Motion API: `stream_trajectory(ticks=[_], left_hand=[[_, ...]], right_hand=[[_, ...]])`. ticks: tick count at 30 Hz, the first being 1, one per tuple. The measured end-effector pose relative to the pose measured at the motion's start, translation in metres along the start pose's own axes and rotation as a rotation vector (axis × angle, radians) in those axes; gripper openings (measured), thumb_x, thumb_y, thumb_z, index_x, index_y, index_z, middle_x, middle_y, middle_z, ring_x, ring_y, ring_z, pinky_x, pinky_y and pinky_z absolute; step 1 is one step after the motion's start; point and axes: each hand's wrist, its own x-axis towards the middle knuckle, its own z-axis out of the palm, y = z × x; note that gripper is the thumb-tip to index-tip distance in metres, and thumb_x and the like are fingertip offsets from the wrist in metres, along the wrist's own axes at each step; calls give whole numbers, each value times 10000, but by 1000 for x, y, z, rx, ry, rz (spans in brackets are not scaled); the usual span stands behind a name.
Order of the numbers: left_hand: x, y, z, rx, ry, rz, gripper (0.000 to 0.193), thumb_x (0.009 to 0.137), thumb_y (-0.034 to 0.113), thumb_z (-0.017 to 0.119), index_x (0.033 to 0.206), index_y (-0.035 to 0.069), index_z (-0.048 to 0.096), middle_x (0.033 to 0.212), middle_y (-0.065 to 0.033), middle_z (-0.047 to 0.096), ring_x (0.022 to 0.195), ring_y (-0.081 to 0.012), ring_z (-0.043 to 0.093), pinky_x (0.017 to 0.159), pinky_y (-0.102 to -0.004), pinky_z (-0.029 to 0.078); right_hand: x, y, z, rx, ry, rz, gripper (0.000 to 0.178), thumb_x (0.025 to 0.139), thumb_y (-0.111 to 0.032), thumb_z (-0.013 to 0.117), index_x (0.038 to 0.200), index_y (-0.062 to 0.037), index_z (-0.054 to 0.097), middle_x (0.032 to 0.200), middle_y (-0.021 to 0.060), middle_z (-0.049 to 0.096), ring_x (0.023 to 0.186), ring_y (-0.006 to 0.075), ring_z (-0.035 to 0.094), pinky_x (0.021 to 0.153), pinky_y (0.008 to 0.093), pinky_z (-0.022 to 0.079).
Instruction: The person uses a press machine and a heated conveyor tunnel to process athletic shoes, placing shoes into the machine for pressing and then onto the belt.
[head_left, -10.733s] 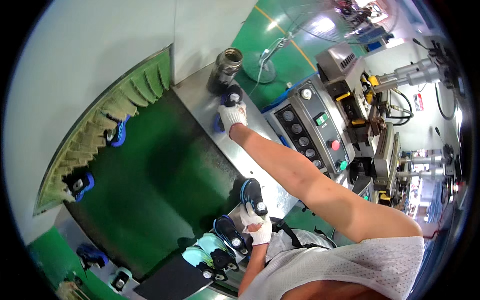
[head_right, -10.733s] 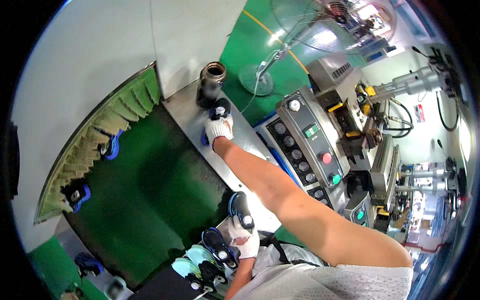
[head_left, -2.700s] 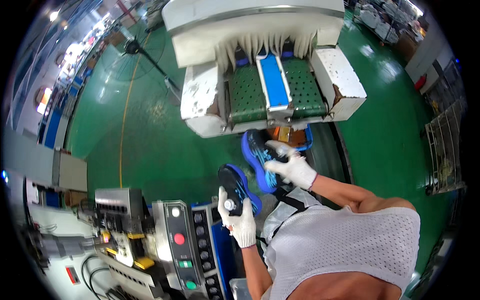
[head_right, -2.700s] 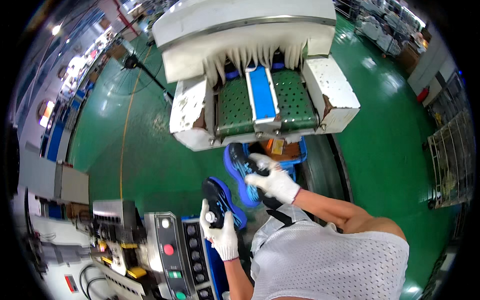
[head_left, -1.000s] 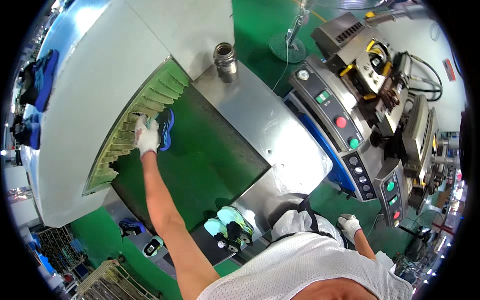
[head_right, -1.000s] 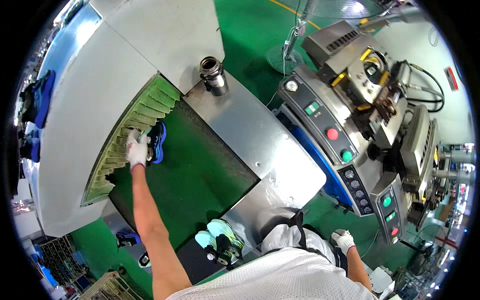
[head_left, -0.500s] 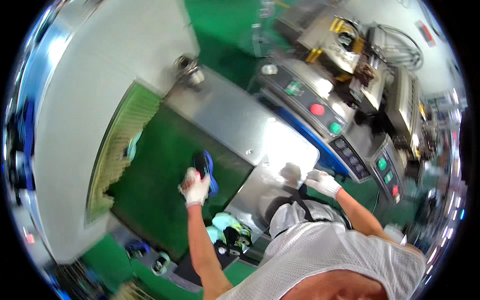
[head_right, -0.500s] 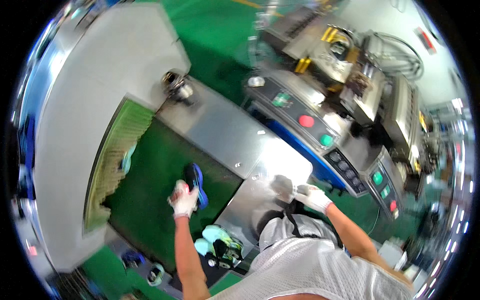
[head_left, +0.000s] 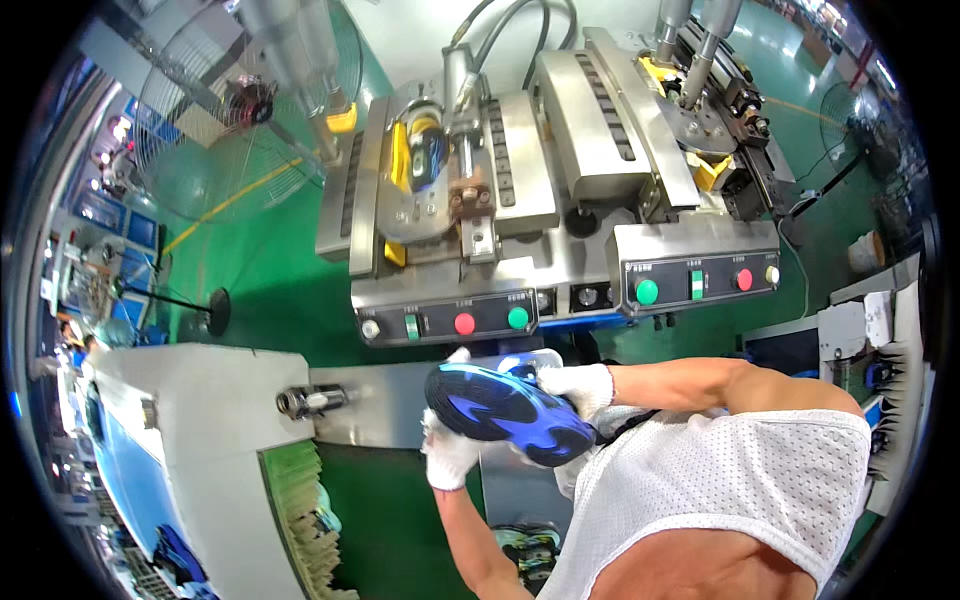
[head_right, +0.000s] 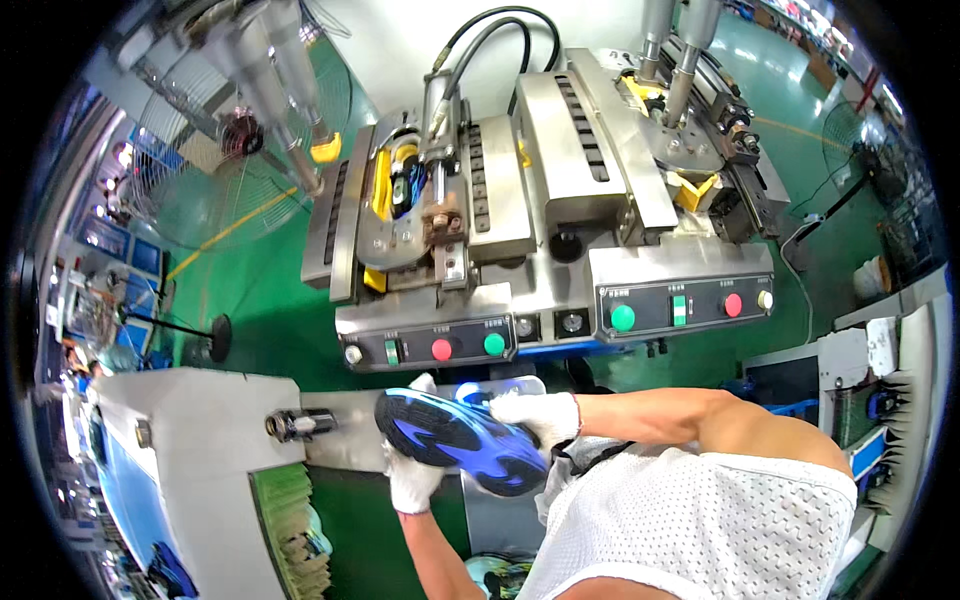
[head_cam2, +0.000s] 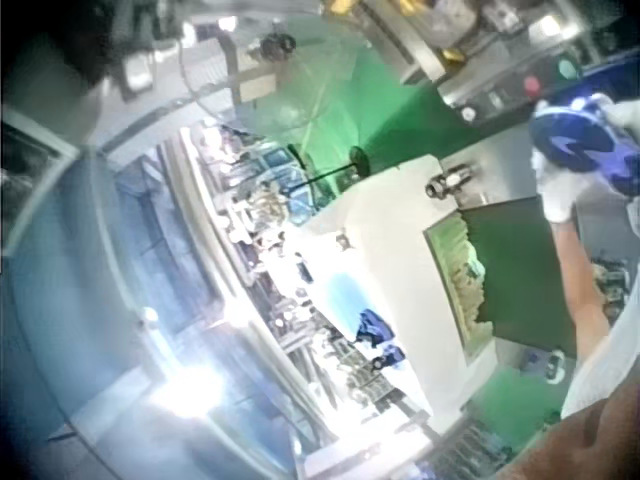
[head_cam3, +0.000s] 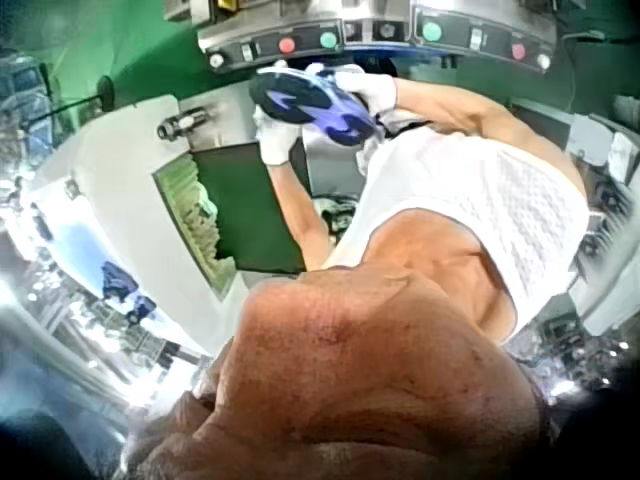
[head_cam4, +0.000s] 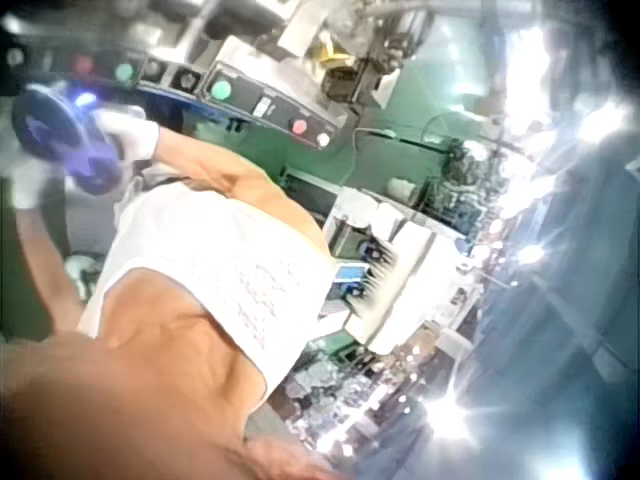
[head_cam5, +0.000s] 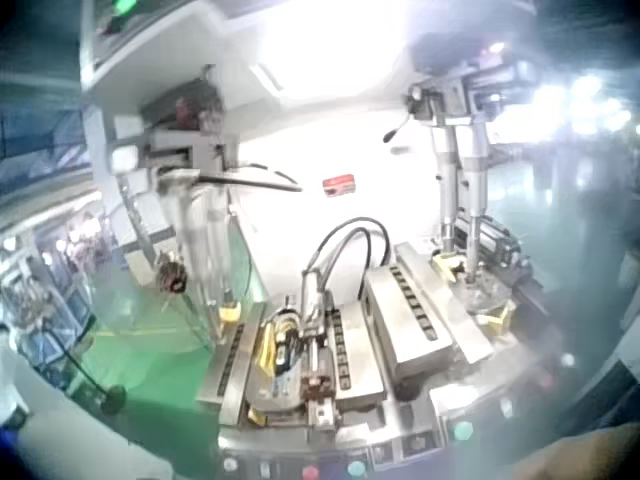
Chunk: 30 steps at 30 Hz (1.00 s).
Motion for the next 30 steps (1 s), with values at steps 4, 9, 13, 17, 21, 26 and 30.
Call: stream_trajectory(ticks=[4, 9, 13, 17, 21, 26, 30], left_hand=[[126, 61, 2, 75, 129, 249, 637, 889, 90, 762, 1466, -4, 510, 1440, -165, 596, 1332, -296, 578, 1132, -376, 449], [309, 84, -18, 727, 124, 216, 672, 919, 300, 754, 1478, 26, 502, 1455, -202, 575, 1295, -352, 595, 1116, -423, 449], [439, 53, 2, 658, 166, 113, 701, 897, 307, 770, 1469, 3, 501, 1443, -253, 561, 1335, -395, 551, 1119, -436, 437], [513, -56, 7, 879, 346, 76, 785, 844, 308, 808, 1482, 12, 460, 1372, -261, 609, 1274, -406, 598, 1045, -458, 475], [531, -94, -15, 779, 370, 69, 586, 892, 360, 743, 1356, 74, 526, 1287, -246, 654, 1219, -406, 630, 1004, -468, 490], [480, 50, -12, 683, 364, -50, 715, 856, 453, 771, 1397, 70, 503, 1317, -226, 647, 1229, -400, 616, 1038, -471, 470], [350, 90, -55, 511, 523, 156, 712, 849, 312, 812, 1405, -26, 522, 1304, -235, 644, 1212, -362, 625, 1049, -442, 473]], right_hand=[[-40, -68, 24, -459, 266, -355, 540, 865, -319, 862, 1262, -4, 677, 1124, 46, 741, 1000, 123, 678, 907, 286, 544], [-118, -116, 28, -369, 175, -549, 686, 844, -152, 864, 1438, -27, 542, 1285, 85, 685, 1124, 170, 647, 954, 341, 541], [-152, -132, 7, -397, 198, -640, 700, 858, -94, 833, 1475, -21, 511, 1301, 83, 680, 1167, 173, 636, 988, 345, 536], [-182, -126, 29, -458, 331, -701, 749, 847, -108, 835, 1491, -2, 469, 1319, 73, 670, 1177, 156, 625, 1028, 349, 524], [-175, -119, 37, -500, 506, -784, 729, 845, -124, 814, 1476, 11, 474, 1304, 66, 669, 1135, 145, 624, 1021, 347, 518], [-150, -127, 46, -446, 589, -774, 635, 900, -131, 741, 1466, 9, 490, 1304, 94, 665, 1147, 178, 633, 1019, 373, 518], [-109, -143, 78, -451, 625, -730, 608, 911, -135, 735, 1454, 18, 509, 1303, 115, 664, 1147, 192, 642, 1025, 382, 516]])
